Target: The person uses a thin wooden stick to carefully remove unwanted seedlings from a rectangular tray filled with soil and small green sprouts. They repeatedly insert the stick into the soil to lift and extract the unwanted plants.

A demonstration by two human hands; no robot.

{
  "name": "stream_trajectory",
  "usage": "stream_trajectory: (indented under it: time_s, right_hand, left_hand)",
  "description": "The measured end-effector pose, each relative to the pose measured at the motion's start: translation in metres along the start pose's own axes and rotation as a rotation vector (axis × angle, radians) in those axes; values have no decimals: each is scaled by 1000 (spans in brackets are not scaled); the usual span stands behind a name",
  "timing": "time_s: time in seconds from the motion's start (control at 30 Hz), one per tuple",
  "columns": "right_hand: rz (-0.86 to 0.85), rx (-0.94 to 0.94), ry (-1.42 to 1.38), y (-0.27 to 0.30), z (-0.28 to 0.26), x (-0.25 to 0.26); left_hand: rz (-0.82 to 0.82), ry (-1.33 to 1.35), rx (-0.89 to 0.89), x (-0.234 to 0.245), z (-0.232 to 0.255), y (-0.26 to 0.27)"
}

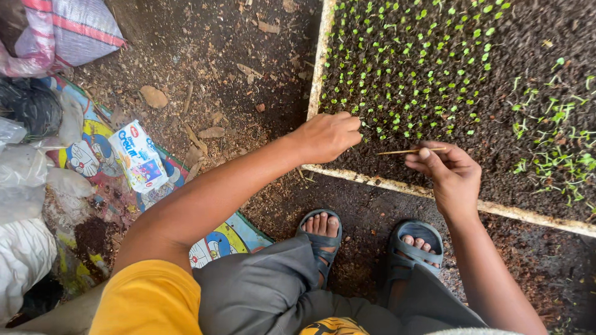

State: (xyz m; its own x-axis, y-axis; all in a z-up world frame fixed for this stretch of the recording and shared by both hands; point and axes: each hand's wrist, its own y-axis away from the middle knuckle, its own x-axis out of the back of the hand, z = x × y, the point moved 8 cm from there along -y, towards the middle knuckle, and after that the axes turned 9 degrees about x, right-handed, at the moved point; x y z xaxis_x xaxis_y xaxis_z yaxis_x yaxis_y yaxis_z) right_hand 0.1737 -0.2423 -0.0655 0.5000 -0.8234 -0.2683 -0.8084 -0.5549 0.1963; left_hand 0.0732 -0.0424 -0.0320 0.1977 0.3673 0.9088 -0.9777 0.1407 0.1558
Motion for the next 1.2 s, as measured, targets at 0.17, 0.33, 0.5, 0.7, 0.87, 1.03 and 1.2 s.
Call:
stream_trajectory:
  time_s: [0.17, 0.33, 0.5, 0.7, 0.87, 1.03, 1.2]
  right_hand:
    - [-23, -18, 68, -5, -3, -22]
    - [-41, -14, 119, -8, 0, -33]
    - [-68, 20, 131, -11, 7, -40]
    - [-87, 36, 158, -11, 6, -44]
    - [-101, 58, 173, -13, 7, -45]
    - [-118, 81, 180, -15, 10, -48]
    - [-95, 71, 171, -17, 4, -43]
  left_hand:
    - [-34, 25, -67, -8, 7, -7]
    - [-44, -7, -105, 0, 9, -8]
    - [-29, -69, -139, 11, 11, -7]
    - [-21, -81, -170, 24, 17, -9]
    - [-1, -117, -188, 22, 19, -14]
    - [1, -130, -206, 17, 21, -18]
    - [27, -149, -219, 15, 21, -19]
